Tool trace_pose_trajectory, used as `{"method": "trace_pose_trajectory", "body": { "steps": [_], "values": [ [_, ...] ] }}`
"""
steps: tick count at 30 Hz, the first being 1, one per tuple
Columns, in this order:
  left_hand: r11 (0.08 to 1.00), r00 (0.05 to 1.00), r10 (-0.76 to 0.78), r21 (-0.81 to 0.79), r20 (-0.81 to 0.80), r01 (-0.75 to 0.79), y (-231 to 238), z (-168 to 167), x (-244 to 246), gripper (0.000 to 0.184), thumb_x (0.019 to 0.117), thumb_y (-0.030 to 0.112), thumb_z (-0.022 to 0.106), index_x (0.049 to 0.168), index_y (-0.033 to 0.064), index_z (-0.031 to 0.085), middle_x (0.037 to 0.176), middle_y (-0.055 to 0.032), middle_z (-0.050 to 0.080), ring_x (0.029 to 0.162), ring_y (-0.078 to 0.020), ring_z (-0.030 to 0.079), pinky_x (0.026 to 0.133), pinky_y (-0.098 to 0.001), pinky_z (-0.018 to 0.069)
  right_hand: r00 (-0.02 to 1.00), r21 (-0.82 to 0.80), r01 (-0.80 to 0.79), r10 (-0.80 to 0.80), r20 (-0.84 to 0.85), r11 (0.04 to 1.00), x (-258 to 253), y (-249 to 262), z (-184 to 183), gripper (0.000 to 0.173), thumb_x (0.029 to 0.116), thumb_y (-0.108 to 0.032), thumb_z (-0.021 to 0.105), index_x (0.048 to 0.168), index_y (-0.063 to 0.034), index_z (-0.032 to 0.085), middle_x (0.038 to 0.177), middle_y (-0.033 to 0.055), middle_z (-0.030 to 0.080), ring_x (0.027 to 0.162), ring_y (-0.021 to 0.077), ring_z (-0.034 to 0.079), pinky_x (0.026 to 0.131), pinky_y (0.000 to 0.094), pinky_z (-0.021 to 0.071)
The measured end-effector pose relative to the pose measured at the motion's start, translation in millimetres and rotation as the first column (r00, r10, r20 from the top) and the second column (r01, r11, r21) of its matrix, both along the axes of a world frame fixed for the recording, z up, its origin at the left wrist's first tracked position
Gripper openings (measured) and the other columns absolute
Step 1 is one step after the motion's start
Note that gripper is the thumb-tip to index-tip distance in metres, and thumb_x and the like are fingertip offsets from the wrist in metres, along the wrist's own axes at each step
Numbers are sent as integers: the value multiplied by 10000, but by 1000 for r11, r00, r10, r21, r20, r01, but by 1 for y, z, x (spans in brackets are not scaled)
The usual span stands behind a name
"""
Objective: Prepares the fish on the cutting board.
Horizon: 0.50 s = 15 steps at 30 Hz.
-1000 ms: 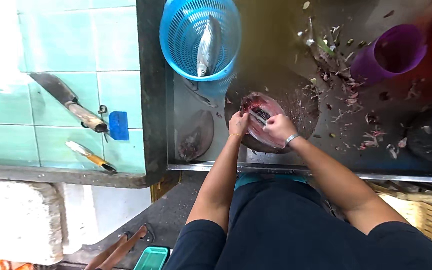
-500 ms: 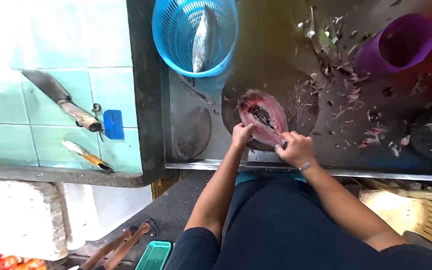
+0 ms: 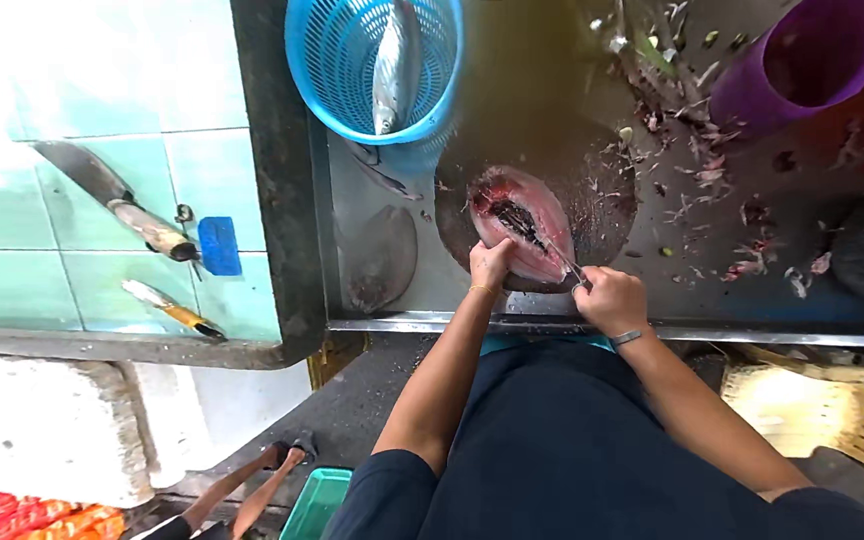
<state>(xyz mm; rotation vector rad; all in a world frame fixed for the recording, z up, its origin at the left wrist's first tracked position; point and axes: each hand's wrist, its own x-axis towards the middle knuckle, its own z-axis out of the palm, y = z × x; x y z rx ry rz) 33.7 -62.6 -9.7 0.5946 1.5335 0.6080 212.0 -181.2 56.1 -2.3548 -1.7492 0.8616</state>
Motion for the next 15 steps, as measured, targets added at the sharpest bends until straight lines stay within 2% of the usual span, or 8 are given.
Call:
{"method": "trace_pose_trajectory", "body": {
  "steps": [3, 5, 8, 11, 13, 15],
  "values": [
    [1000, 998, 30, 5, 49, -30, -7, 0, 7, 354, 901, 114, 744, 1198, -36, 623, 1025, -187, 735, 913, -278, 741, 805, -470, 632, 999, -64, -13, 11, -30, 998, -11, 9, -3, 354, 900, -355, 621, 1103, -92, 743, 1051, 153, 750, 944, 377, 720, 780, 639, 532],
    [998, 998, 51, 19, 29, -52, -15, -1, 10, 353, 885, 113, 755, 1182, -33, 632, 1009, -181, 740, 901, -273, 743, 791, -465, 633, 999, -94, -35, 32, -34, 995, -10, 7, -8, 303, 921, -298, 587, 1079, -89, 739, 1016, 158, 750, 945, 378, 723, 784, 629, 531],
    [996, 995, 84, 34, 58, -87, -18, 0, 14, 377, 888, 89, 749, 1209, -42, 601, 1023, -191, 731, 901, -275, 740, 792, -457, 633, 1000, -9, 4, -4, -25, 1000, 4, -13, -2, 267, 909, -233, 600, 1061, -69, 745, 966, 173, 739, 871, 390, 718, 693, 629, 534],
    [996, 994, 84, 5, 65, -84, -26, 2, 19, 351, 902, 96, 729, 1197, -42, 598, 1009, -187, 727, 894, -272, 736, 790, -449, 631, 998, -110, -1, -6, -63, 994, -7, -2, -6, 360, 908, -348, 619, 1136, -93, 731, 1064, 158, 739, 954, 379, 717, 771, 634, 536],
    [996, 996, 84, -1, 26, -84, -31, 0, 19, 328, 891, 116, 748, 1147, -40, 613, 981, -181, 731, 869, -266, 738, 762, -436, 631, 997, -168, -21, 7, -79, 986, -7, 2, -6, 292, 930, -291, 577, 1071, -80, 721, 1031, 169, 741, 961, 387, 717, 779, 635, 529],
    [995, 995, 99, 2, 19, -99, -27, -1, 20, 317, 892, 121, 745, 1129, -40, 611, 972, -178, 728, 861, -260, 733, 752, -432, 627, 998, -142, 5, -14, -60, 990, 4, -2, 4, 258, 934, -251, 575, 1035, -71, 730, 994, 171, 743, 934, 387, 721, 758, 631, 534]
  ]
}}
